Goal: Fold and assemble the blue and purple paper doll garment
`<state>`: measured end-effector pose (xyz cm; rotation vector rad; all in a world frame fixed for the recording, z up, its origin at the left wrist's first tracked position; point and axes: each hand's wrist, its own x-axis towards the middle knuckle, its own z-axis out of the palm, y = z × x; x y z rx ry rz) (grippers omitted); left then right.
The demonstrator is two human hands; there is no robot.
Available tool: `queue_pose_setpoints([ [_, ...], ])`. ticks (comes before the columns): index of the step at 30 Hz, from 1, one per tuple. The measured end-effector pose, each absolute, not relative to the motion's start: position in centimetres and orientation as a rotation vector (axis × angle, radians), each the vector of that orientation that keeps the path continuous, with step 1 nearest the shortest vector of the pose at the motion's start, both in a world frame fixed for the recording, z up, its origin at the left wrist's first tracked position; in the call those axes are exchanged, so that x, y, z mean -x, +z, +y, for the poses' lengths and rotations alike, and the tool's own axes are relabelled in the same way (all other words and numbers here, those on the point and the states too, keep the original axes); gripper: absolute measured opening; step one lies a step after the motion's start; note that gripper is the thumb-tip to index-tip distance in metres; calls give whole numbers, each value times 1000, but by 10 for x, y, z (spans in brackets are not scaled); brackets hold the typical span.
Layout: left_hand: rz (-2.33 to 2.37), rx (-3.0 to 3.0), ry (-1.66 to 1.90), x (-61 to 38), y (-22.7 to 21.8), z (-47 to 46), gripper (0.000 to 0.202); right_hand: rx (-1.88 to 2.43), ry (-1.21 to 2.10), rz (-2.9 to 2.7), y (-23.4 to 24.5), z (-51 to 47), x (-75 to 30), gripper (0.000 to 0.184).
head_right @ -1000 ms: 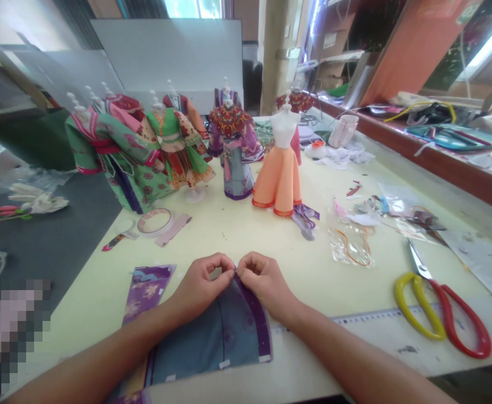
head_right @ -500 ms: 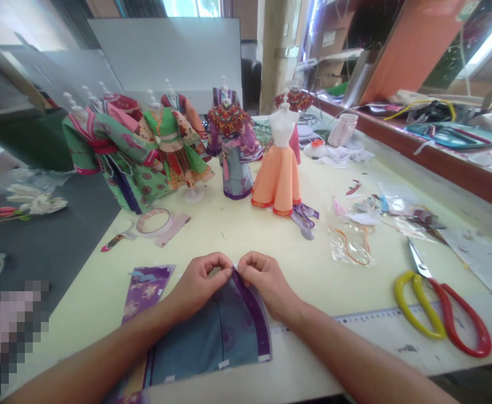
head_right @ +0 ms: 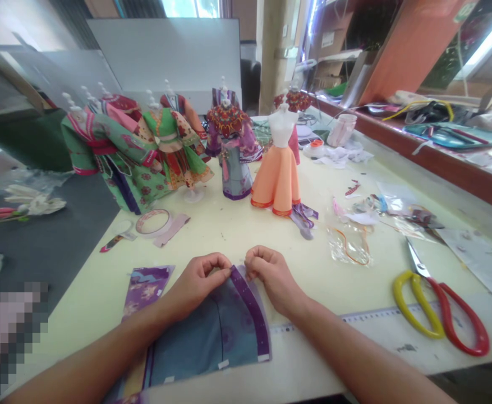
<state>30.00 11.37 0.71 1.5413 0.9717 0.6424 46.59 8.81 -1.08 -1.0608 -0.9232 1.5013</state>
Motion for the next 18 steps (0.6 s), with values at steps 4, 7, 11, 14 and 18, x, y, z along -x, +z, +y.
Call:
queue_pose_setpoints([
  [4, 968, -1555, 637, -298, 6, 114, 13, 1200, 1367, -987, -7, 94, -473, 6],
  [7, 963, -1561, 636, -298, 4, 116, 14, 1378, 1167, -1172, -7, 99, -483, 12],
  [11, 956, -1538, 643, -298, 1, 117, 15, 1472, 972, -1342, -10, 107, -497, 14],
  [14, 962, -1531, 648, -297, 1, 116, 16, 1537, 889, -1418, -13, 111, -505, 16],
  [18, 975, -1530, 642, -297, 1, 116, 16, 1569, 878, -1487, -13, 114, -510, 16],
])
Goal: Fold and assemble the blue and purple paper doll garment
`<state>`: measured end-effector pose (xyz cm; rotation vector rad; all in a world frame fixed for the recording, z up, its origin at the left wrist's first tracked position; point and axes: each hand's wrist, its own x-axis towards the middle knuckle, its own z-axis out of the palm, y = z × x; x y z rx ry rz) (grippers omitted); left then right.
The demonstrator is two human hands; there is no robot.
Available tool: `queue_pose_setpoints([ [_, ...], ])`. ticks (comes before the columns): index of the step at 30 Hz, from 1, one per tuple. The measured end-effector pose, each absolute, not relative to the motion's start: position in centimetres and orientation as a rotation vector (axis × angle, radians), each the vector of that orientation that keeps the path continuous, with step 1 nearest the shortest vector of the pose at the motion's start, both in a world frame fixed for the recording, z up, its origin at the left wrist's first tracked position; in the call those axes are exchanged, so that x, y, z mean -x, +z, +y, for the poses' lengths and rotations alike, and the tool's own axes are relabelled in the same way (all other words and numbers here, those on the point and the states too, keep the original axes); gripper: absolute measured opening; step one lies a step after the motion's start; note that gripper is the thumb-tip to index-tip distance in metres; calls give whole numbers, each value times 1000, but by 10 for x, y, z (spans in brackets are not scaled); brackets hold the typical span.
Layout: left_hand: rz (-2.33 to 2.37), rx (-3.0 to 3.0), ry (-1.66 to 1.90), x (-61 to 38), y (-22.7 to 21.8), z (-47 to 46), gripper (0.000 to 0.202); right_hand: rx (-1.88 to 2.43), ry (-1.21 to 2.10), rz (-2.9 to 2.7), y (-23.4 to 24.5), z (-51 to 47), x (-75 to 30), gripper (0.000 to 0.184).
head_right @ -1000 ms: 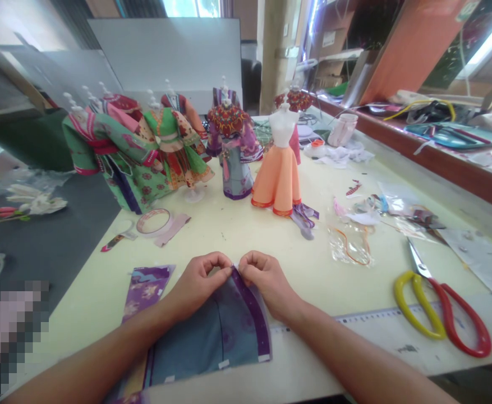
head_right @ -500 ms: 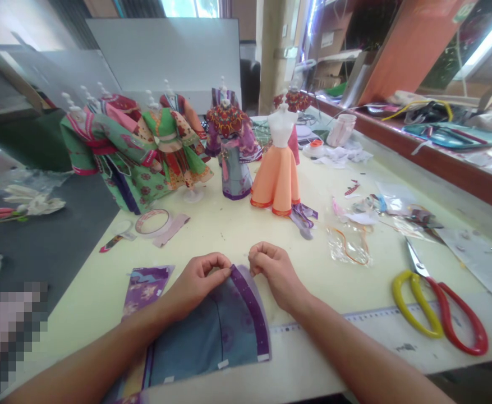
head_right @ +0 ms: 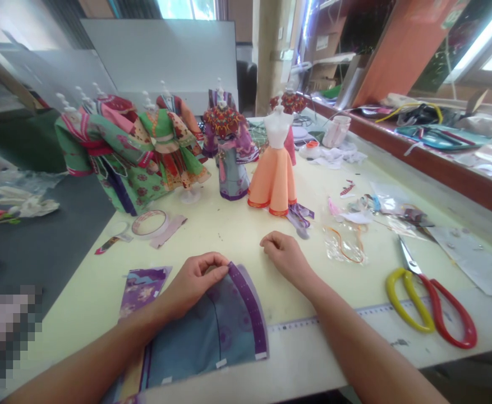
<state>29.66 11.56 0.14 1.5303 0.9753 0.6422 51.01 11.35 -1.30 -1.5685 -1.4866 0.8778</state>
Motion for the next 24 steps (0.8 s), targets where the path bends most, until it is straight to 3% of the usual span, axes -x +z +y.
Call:
queue_pose_setpoints([
  [6, 972, -1520, 653, -296, 1, 116, 16, 1577, 790, -1521, -10, 113, -513, 20],
  [13, 963, -1567, 639, -298, 4, 116, 15, 1242, 1145, -1590, 3, 98, -493, 15],
  [24, 954, -1641, 637, -301, 6, 114, 14, 1213, 1191, -1607, 1, 93, -479, 13],
])
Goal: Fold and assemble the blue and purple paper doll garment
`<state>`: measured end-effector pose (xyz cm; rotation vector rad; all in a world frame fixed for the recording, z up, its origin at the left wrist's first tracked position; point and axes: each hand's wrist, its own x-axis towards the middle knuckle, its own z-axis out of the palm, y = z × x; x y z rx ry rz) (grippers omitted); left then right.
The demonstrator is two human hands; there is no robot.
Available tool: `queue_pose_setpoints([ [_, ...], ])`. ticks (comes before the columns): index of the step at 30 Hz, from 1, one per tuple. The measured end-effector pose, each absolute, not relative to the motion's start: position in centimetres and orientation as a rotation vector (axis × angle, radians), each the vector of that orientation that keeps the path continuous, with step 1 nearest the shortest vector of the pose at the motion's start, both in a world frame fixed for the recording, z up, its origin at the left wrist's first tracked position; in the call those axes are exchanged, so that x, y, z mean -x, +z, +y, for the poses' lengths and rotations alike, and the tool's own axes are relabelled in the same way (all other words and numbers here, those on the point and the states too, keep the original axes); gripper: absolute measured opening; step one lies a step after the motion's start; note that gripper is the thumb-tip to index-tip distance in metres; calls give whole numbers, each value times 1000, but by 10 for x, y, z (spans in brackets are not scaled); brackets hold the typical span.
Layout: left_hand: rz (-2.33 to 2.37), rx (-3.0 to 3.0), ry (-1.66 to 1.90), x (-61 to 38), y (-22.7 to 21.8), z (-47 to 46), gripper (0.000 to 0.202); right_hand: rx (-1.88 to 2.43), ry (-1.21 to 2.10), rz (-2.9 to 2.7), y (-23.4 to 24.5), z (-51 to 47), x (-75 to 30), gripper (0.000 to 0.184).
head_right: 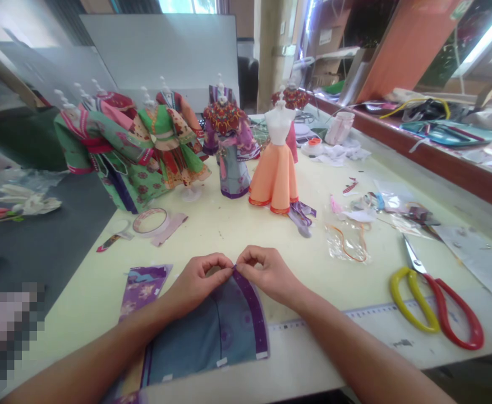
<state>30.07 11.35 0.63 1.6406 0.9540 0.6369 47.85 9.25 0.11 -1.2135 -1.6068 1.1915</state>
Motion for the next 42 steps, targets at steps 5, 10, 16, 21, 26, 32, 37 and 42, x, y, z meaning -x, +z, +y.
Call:
queue_pose_setpoints([
  [5, 913, -1637, 596, -298, 7, 114, 21, 1188, 1266, -1508, -1, 94, -478, 15],
  [10, 969, -1666, 629, -301, 8, 115, 15, 1185, 1233, -1516, -2, 94, -478, 15],
  [16, 1009, -1650, 667, -305, 8, 114, 10, 1197, 1180, -1564, 1, 92, -476, 13],
  [21, 1014, -1660, 671, -303, 8, 115, 9, 1205, 1226, -1534, 1, 92, -476, 14],
  [26, 1026, -1657, 661, -302, 9, 114, 10, 1195, 1181, -1535, 2, 91, -476, 12],
  [32, 1017, -1645, 655, -304, 9, 113, 10, 1179, 1059, -1654, 4, 88, -474, 10],
  [37, 991, -1658, 640, -303, 8, 112, 9, 1213, 1131, -1619, 0, 89, -474, 13],
  [42, 980, -1690, 622, -302, 7, 113, 13, 1210, 1209, -1554, -1, 90, -475, 13],
])
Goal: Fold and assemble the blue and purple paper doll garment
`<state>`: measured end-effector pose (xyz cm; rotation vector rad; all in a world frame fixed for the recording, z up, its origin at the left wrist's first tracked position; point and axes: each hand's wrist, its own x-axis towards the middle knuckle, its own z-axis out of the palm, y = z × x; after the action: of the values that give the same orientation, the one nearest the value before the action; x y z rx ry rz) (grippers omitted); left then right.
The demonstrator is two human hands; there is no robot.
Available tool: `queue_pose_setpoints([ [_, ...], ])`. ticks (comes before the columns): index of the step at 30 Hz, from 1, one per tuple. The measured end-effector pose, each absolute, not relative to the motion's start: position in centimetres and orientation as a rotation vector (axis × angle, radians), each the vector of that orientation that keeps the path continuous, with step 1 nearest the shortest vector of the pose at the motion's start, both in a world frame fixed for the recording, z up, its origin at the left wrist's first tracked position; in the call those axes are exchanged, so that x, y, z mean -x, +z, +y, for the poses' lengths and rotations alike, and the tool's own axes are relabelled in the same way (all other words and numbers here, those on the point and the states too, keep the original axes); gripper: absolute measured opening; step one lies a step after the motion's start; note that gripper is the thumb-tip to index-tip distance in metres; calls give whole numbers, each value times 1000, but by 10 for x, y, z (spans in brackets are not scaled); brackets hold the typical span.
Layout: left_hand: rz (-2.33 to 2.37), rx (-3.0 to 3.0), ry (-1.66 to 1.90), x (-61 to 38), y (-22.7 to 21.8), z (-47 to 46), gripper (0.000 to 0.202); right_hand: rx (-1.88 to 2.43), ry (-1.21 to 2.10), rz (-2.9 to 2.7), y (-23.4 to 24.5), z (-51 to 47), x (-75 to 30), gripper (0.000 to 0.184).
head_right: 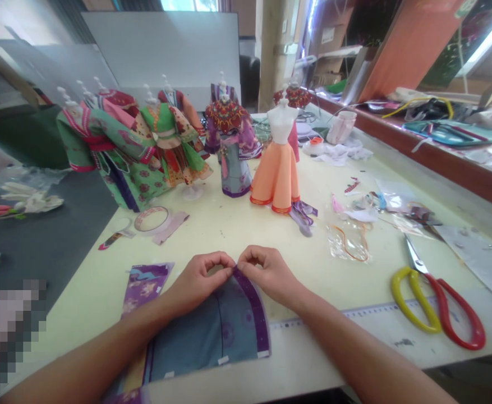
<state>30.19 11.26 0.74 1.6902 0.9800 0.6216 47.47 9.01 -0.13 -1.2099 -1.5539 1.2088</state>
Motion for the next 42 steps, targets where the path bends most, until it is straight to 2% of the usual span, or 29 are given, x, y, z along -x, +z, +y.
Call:
queue_pose_setpoints([
  [11, 1032, -1958, 483, -293, 0, 120, 25, 1468, 1015, -1621, -11, 94, -477, 11],
  [16, 1090, -2185, 450, -294, -3, 119, 25, 1606, 836, -1798, -13, 95, -476, 12],
  [28, 1084, -2265, 367, -293, 1, 119, 29, 1782, 622, -1972, -11, 93, -474, 10],
  [33, 1089, -2288, 350, -293, 1, 118, 29, 1797, 625, -1985, -9, 93, -475, 8],
  [42, 1096, -2328, 333, -294, 1, 119, 30, 1742, 830, -1829, -12, 100, -482, 5],
])
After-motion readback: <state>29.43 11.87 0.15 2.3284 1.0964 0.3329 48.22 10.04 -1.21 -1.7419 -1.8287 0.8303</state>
